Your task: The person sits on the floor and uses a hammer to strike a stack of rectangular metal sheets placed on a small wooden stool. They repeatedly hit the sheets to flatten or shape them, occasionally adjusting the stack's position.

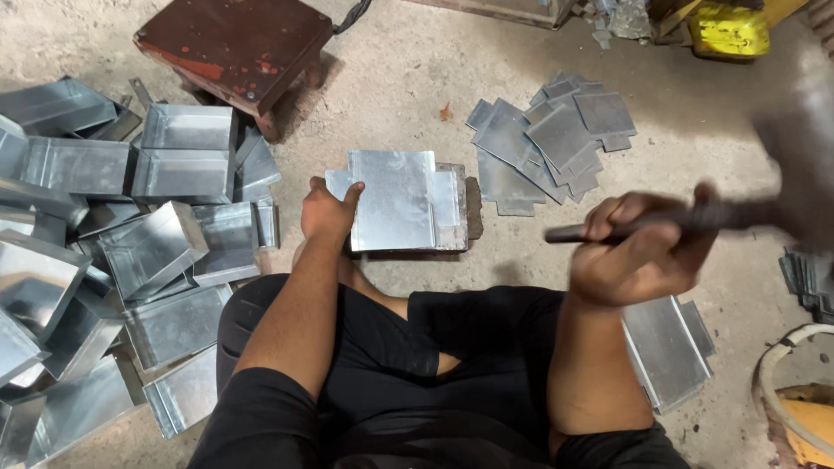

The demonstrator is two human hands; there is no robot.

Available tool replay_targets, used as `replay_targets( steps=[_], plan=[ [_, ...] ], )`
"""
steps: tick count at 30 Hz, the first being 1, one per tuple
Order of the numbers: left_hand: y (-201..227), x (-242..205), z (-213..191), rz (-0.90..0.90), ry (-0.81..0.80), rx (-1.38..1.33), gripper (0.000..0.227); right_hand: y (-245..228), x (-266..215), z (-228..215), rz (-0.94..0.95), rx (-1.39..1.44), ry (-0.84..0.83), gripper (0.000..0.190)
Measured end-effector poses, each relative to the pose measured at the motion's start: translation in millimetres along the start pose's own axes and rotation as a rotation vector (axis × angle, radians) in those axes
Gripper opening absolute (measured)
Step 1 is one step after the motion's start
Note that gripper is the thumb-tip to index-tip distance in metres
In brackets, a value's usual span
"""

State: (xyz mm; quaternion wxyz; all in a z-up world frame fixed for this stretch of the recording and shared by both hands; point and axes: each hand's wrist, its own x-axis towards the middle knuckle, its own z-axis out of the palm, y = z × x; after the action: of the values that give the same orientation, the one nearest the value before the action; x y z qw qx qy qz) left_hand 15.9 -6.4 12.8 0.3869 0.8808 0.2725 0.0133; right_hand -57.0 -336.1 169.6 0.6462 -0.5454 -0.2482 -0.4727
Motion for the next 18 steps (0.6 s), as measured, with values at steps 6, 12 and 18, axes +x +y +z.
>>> replay_targets(
  steps=[6, 12, 18],
  plan=[
    [-4.9, -7.8, 1.5, 0.001, -0.017, 0.008, 0.082, 56.9, -115.7, 12.9, 0.592, -0.656, -0.58, 0.03],
    [-5.2, -10.1, -1.5, 0.019, 0.0, -0.006, 0.08, 35.3, -53.8, 15.5, 0.596, -0.667, -0.405, 0.042],
    [-1.4, -0.9, -1.3, 0.042, 0.056, -0.029, 0.083, -9.8, -6.5, 14.6, 0.124, 0.056, -0.051, 0.035]
  ],
)
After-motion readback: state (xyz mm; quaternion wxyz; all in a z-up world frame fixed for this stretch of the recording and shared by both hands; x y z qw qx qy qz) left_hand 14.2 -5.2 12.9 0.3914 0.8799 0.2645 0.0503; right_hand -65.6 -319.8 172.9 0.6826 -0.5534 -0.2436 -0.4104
